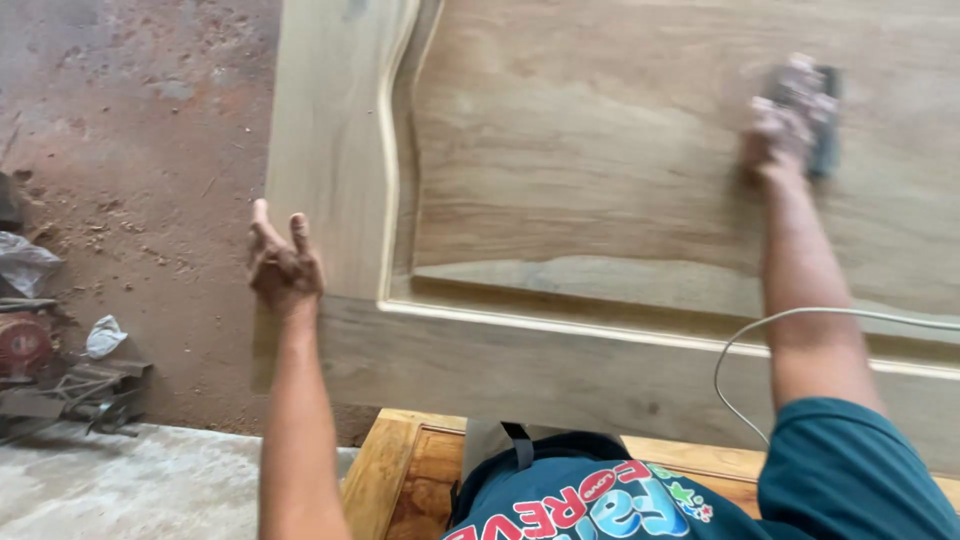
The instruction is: Sanding a wooden door with sandpaper.
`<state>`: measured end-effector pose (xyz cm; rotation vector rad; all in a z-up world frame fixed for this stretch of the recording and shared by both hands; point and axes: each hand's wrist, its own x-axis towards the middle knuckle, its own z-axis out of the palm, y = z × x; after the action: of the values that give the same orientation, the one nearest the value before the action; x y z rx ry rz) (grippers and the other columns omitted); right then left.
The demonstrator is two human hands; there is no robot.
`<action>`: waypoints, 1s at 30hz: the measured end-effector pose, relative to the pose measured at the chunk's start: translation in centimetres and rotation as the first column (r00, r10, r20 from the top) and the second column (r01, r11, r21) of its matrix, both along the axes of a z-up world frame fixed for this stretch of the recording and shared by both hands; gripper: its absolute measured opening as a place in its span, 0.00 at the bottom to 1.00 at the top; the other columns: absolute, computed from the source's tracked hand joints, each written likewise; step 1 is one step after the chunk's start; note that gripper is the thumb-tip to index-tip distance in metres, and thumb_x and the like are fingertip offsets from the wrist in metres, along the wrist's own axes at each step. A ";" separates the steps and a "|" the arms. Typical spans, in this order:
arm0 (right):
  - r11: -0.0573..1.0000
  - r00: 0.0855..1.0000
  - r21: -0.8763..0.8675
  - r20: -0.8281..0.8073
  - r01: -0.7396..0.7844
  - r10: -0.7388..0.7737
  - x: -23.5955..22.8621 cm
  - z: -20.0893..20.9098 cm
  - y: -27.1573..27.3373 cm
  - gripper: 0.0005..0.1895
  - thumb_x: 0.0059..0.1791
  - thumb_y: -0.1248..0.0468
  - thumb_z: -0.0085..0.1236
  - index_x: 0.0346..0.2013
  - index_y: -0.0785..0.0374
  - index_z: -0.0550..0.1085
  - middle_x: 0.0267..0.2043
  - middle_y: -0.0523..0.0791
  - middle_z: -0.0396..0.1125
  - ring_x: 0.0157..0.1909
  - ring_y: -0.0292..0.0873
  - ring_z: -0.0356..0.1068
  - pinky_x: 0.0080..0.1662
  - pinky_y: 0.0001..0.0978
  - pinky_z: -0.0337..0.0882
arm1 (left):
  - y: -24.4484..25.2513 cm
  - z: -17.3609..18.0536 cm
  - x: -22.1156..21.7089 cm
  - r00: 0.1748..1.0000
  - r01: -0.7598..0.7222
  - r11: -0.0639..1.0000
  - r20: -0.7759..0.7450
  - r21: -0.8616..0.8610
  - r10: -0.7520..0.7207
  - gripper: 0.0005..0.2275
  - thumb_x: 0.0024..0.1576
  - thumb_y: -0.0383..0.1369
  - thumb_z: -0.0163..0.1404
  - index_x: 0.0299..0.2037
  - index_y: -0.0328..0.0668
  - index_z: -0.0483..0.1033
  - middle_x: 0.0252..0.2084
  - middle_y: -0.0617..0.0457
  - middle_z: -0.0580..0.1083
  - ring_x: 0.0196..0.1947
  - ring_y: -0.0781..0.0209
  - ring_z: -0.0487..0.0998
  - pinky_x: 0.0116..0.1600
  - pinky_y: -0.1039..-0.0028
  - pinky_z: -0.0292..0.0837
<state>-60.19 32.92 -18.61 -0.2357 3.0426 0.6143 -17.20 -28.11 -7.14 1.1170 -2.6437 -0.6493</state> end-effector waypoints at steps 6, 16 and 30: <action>0.941 0.980 -0.322 -0.128 0.103 -0.151 0.9 -0.8 16.9 0.37 0.71 0.52 0.21 0.56 0.82 0.74 0.66 0.74 0.63 0.75 0.69 0.35 0.63 0.68 0.29 | -0.2 -0.9 0.2 1.000 0.028 0.991 -0.003 -0.134 -0.028 0.36 0.68 0.60 0.24 0.70 0.31 0.54 0.61 0.28 0.71 0.57 0.27 0.73 0.61 0.38 0.58; 0.893 0.959 -0.402 0.105 -0.200 0.262 1.2 2.2 -31.7 0.36 0.61 0.55 0.21 0.73 0.83 0.41 0.77 0.69 0.32 0.79 0.73 0.39 0.70 0.76 0.33 | -1.1 -2.3 0.2 0.998 -0.017 0.989 0.063 -0.144 0.026 0.38 0.65 0.64 0.22 0.72 0.38 0.53 0.58 0.32 0.73 0.54 0.34 0.76 0.60 0.37 0.63; 0.708 0.926 -0.604 -0.162 -0.367 0.341 -4.6 -7.6 -27.3 0.21 0.55 0.48 0.43 0.34 0.54 0.81 0.35 0.45 0.73 0.34 0.45 0.69 0.38 0.40 0.71 | -1.0 -2.2 0.6 0.999 -0.008 0.991 0.040 -0.135 0.014 0.42 0.65 0.65 0.16 0.72 0.33 0.55 0.60 0.30 0.74 0.53 0.33 0.79 0.53 0.45 0.75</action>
<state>-64.75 5.64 -26.20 -0.8480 3.1352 -0.4489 -16.63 -29.13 -9.36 1.1166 -2.6683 -0.4424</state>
